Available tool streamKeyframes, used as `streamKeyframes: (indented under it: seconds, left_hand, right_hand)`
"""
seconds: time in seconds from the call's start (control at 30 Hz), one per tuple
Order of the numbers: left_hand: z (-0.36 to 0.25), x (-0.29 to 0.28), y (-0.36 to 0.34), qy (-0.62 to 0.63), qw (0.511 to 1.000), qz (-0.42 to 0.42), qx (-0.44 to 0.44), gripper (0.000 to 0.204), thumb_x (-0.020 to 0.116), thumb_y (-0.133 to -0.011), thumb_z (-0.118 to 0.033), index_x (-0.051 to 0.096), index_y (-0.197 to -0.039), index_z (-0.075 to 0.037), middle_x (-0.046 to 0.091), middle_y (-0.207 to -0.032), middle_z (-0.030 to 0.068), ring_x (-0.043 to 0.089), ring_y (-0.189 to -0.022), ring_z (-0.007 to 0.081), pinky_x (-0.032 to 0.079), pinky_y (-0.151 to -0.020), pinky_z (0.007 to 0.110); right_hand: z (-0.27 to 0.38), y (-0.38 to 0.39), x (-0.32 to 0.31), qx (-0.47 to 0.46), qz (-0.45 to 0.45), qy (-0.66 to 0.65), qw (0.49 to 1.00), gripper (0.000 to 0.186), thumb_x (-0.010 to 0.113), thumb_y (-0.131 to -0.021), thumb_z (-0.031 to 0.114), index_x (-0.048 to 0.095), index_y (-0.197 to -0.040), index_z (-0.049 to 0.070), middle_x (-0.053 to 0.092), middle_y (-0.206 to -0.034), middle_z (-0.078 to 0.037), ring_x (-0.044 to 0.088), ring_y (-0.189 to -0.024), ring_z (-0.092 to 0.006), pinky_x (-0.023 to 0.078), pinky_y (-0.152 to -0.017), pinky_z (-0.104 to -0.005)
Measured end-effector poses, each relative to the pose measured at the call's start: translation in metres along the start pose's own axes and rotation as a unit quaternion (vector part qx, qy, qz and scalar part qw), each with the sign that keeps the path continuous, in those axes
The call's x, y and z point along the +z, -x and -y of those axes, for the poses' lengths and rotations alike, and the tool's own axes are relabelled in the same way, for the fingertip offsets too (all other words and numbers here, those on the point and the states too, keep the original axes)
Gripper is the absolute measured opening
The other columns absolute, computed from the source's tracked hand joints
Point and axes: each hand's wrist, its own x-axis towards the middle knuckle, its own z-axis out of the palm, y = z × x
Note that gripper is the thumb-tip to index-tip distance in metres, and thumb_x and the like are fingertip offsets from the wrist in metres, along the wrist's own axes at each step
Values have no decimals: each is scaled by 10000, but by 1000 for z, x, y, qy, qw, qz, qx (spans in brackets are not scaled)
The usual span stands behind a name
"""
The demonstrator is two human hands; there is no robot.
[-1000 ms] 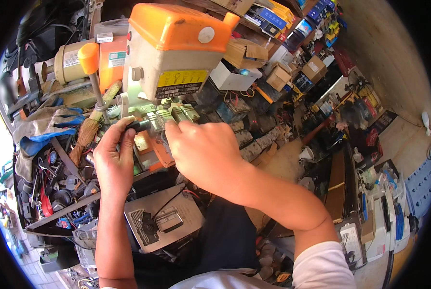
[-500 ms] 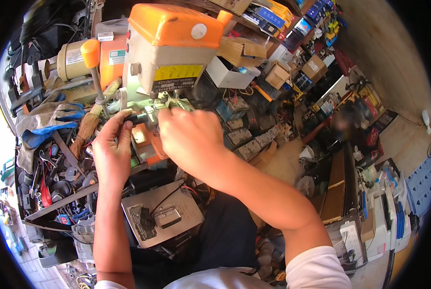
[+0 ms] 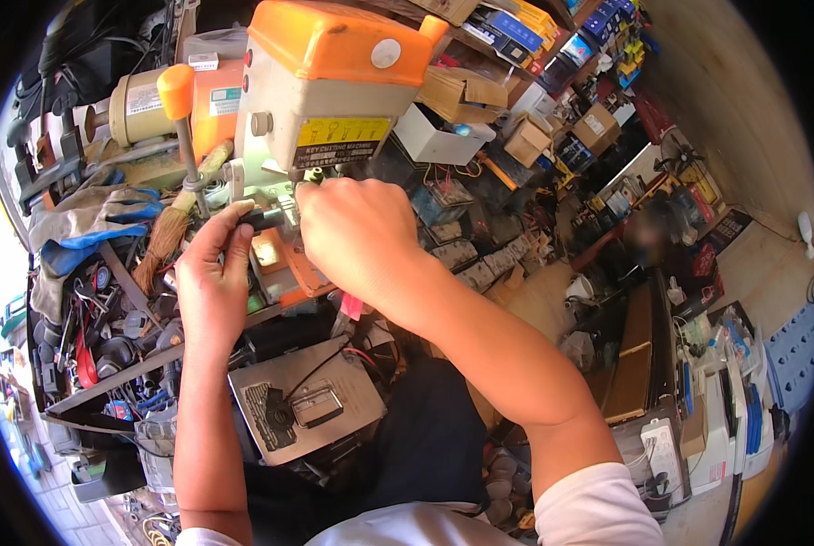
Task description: The person operates a key cutting machine to duplicate a key. They insert a key blank and a template key into the machine, clamp them, and run the cutting process. After cutting, they remove the keys and inspect the result.
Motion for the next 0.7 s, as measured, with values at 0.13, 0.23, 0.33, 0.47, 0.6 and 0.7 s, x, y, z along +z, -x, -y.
streamKeyframes:
  seconds: [0.13,0.23,0.33,0.47,0.6,0.7]
  left_hand:
    - [7,-3,3,-18,1000,11,22,245,659,-1004,-42,703,-1240,8,758,-1123,151,700,-1039,179,532,-932,322]
    - [8,-2,2,-10,1000,10,17,244,657,-1007,-47,703,-1239,10,758,-1119,151,700,-1035,179,534,-931,324]
    - [3,0,2,0,1000,0,32,217,656,-965,11,697,-1177,21,731,-1072,202,729,-978,344,562,-878,371]
    - [3,0,2,-10,999,2,35,216,650,-967,14,696,-1177,22,730,-1078,206,730,-978,344,562,-875,374]
    - [5,-3,1,-17,999,-1,35,223,648,-968,11,695,-1186,20,732,-1090,208,730,-982,347,563,-876,377]
    - [3,1,3,-10,999,4,30,232,652,-980,-10,698,-1205,18,745,-1098,189,721,-992,290,555,-892,360]
  right_hand:
    - [-2,12,-9,-2,-38,-54,998,119,609,-905,144,698,-921,66,710,-771,-159,703,-682,-382,550,-601,-499]
    - [0,22,-16,18,-28,-92,995,97,638,-907,157,700,-927,85,701,-740,-150,687,-662,-382,536,-584,-501]
    - [2,23,-16,14,-30,-83,996,105,635,-912,162,696,-917,77,694,-711,-147,686,-650,-380,539,-583,-497]
    - [8,18,-10,16,-30,-51,998,128,630,-923,163,684,-897,50,687,-685,-164,689,-633,-381,548,-589,-491]
    - [14,16,-10,22,-6,-40,999,149,617,-935,158,670,-873,33,683,-679,-178,693,-627,-388,559,-604,-498]
    - [10,18,-7,41,-25,-48,998,151,610,-936,161,669,-877,35,685,-687,-183,695,-642,-398,556,-610,-513]
